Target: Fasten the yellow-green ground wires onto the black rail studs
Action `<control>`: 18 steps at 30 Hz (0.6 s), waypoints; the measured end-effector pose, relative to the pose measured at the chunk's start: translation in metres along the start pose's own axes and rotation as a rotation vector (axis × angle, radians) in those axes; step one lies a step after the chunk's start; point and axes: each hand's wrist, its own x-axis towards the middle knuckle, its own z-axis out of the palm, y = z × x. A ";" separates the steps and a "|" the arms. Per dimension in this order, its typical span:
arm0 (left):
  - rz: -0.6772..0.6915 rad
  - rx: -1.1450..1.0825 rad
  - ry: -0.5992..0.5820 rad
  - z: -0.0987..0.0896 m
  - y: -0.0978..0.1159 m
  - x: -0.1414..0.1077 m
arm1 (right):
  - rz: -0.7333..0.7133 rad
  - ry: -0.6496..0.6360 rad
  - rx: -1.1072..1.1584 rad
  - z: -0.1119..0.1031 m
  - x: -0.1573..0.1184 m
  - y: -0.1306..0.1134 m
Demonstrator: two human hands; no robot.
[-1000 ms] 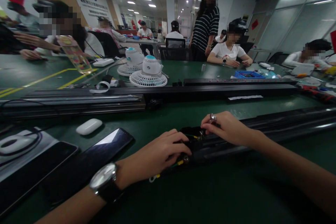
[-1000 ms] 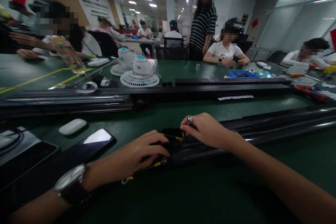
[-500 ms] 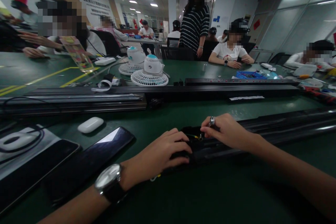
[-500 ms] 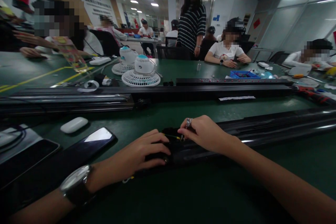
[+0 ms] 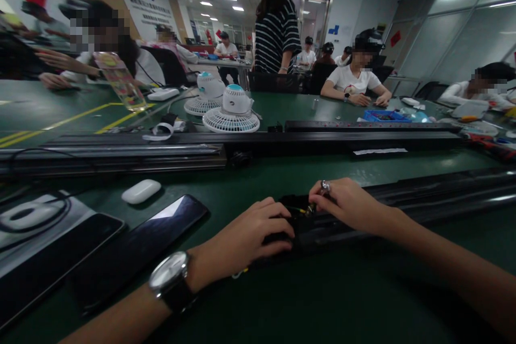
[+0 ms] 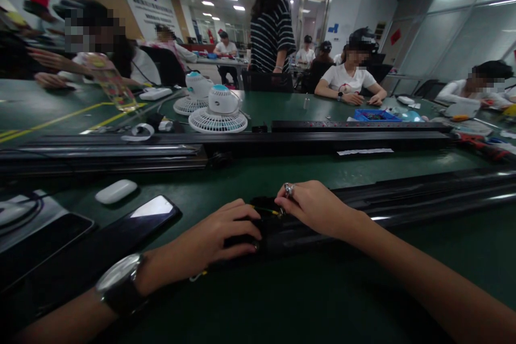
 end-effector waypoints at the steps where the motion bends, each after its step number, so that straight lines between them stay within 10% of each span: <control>1: -0.001 0.002 -0.001 0.000 0.000 0.000 | -0.007 -0.007 0.002 0.000 0.000 0.000; 18: -0.048 0.025 -0.006 0.001 0.003 -0.011 | -0.045 -0.172 0.097 -0.006 0.001 -0.007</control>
